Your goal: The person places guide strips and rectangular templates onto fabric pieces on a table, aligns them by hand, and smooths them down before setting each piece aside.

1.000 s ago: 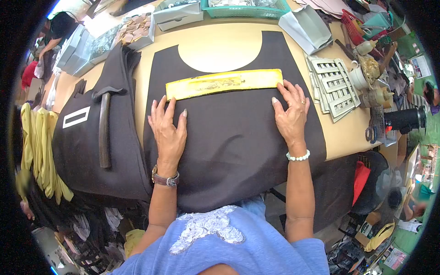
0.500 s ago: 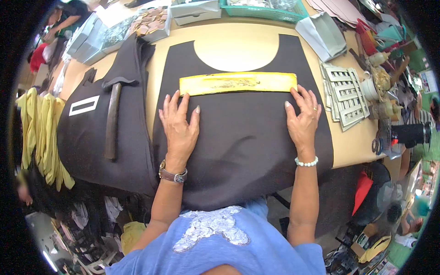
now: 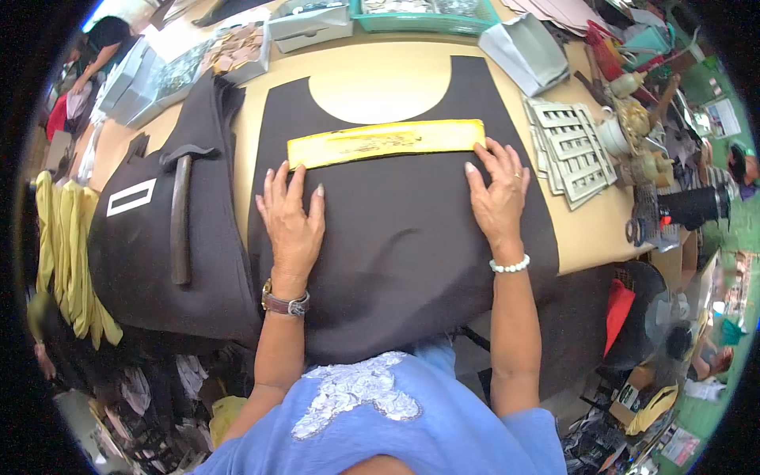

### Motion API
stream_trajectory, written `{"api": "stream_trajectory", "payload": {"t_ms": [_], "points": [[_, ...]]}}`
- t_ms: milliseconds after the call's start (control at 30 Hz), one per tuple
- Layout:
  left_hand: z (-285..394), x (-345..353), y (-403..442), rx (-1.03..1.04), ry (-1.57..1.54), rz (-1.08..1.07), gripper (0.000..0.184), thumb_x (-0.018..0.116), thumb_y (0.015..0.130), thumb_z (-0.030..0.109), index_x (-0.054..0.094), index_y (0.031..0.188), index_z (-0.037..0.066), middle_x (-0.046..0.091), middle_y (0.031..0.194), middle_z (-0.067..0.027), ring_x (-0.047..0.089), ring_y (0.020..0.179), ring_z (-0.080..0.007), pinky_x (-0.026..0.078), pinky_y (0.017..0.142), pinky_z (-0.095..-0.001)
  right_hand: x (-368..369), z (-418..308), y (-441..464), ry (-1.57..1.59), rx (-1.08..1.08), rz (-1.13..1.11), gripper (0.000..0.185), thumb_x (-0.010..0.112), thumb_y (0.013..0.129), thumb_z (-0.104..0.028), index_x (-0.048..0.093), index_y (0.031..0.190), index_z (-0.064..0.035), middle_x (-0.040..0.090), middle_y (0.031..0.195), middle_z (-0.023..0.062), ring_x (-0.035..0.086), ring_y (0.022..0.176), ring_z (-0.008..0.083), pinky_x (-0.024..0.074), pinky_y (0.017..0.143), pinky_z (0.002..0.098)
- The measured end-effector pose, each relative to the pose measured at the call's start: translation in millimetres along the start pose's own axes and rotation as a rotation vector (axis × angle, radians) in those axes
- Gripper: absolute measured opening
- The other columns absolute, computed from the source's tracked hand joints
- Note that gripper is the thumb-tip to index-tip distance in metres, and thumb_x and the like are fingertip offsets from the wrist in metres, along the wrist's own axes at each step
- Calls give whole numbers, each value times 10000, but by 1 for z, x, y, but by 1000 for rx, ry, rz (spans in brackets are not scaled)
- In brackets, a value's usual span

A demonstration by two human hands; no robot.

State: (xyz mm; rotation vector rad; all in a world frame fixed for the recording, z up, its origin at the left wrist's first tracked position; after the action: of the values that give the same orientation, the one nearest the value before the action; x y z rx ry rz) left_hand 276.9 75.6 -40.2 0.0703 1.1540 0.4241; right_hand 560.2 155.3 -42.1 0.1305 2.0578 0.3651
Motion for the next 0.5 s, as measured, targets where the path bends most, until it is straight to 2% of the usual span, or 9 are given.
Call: {"api": "stream_trajectory", "payload": {"t_ms": [200,300,400,467,500], "points": [[3,0,0,15,24,0,442,547,877,217,482,1269,24,394,1361,-166,284,1312,-371,213,1038,-594,-2,-3,-1,2,22,-1,335,592,852,-259,616,1160,-129,521,1278,30,358,1276,288,168,1081,527],[15,-3,2,122,199,23,444,517,888,213,470,1267,-14,381,1380,-163,262,1325,-372,212,1030,-610,0,-4,-1,-21,0,26,325,582,853,-242,613,1147,-107,515,1283,40,355,1274,300,189,1060,550],[18,-1,5,183,314,14,388,476,902,187,488,1228,-22,446,1337,-158,321,1310,-329,210,1022,-624,-4,-27,1,-289,-184,94,293,558,862,-238,619,1100,-79,542,1241,52,396,1238,316,221,1026,572],[25,-4,10,202,362,-35,362,466,905,181,490,1211,-12,482,1307,-152,380,1280,-306,210,1018,-629,-5,-32,3,-317,-215,59,271,544,866,-242,622,1060,-68,564,1199,54,431,1203,325,239,1004,581],[27,-6,15,216,355,-37,349,453,913,177,493,1225,26,532,1212,-149,440,1214,-302,226,1011,-628,-7,-33,6,-339,-225,47,264,538,869,-244,624,1040,-62,575,1178,55,448,1186,330,248,992,585]]}}
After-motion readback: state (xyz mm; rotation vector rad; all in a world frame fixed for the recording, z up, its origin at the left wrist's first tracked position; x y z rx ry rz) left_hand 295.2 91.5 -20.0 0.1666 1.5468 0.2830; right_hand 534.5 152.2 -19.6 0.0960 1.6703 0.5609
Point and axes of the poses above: each hand's wrist, its own y-axis towards the middle knuckle, its own x-axis out of the palm, z = x × y, the point moved 7 cm from there along y, towards the middle knuckle
